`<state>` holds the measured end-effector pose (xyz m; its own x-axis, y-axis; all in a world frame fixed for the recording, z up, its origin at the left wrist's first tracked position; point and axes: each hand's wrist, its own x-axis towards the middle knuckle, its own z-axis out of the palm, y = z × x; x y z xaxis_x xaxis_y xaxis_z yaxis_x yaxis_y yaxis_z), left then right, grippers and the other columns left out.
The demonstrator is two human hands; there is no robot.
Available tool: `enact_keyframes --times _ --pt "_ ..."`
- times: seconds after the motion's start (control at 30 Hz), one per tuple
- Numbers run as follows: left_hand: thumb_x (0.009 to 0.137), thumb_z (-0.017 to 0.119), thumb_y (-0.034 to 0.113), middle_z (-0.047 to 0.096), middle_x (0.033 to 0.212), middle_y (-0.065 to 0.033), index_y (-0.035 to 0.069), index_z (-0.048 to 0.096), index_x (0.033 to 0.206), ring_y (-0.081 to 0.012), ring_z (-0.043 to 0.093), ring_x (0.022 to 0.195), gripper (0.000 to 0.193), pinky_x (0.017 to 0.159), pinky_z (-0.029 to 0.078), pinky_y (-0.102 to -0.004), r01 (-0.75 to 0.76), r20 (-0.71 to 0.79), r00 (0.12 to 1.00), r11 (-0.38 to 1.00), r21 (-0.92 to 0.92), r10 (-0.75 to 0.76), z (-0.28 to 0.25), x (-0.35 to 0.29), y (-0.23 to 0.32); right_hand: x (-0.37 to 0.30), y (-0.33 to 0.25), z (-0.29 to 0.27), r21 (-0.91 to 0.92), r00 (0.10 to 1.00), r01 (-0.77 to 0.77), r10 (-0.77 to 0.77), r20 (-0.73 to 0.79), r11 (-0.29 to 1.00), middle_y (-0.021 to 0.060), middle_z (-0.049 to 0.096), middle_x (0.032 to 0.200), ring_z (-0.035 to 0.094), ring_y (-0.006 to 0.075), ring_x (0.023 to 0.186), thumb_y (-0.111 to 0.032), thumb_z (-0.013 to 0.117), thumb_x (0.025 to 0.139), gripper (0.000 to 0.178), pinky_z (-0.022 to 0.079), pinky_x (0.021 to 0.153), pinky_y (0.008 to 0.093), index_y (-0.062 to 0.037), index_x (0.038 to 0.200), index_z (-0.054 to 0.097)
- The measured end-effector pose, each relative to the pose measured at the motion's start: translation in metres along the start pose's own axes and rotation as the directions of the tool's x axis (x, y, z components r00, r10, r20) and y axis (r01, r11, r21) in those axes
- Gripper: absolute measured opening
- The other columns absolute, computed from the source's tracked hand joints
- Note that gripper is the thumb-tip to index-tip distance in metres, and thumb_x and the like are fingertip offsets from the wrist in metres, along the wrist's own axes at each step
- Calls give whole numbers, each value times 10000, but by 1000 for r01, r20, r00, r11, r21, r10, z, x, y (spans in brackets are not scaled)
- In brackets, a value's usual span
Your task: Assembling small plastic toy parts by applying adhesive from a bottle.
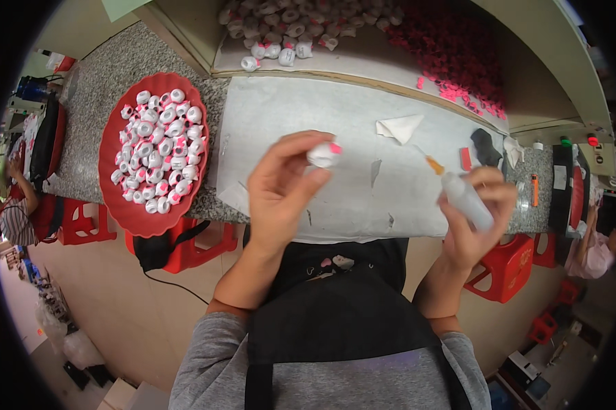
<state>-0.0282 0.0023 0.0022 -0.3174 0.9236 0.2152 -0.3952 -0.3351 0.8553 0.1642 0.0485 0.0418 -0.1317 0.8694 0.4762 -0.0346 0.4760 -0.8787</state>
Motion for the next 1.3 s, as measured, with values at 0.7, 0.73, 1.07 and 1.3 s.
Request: enact_keyframes --times 0.7,0.73,1.07,1.3 --pt "692 520 -42 492 995 -139 -6 432 1030 -179 491 906 351 800 399 -310 95 -62 993 991 -95 -101 -11 4 -1 77 84 -6 -691 930 301 -40 367 657 96 543 751 532 206 658 11 583 644 136 409 565 270 -16 768 532" --pt "692 518 -48 494 993 -139 -7 430 1032 -179 490 909 353 798 398 -306 110 -29 993 987 -121 -114 -10 3 -3 73 75 -4 -645 959 228 -56 276 730 95 546 730 526 170 602 26 574 651 110 401 518 250 -6 744 525" --pt "688 531 -68 485 995 -147 -32 450 989 -195 472 940 314 805 381 -300 -45 119 993 977 209 20 12 -4 -8 -2 12 41 438 841 -540 450 299 719 95 514 706 425 80 495 77 579 629 104 314 422 175 19 692 521" --pt "666 527 -90 488 987 -150 -20 486 940 -221 464 953 286 807 381 -300 -225 212 966 890 397 150 18 -7 -10 -8 17 42 418 822 -570 494 284 707 88 443 724 394 91 466 21 565 660 114 303 402 187 13 735 478"
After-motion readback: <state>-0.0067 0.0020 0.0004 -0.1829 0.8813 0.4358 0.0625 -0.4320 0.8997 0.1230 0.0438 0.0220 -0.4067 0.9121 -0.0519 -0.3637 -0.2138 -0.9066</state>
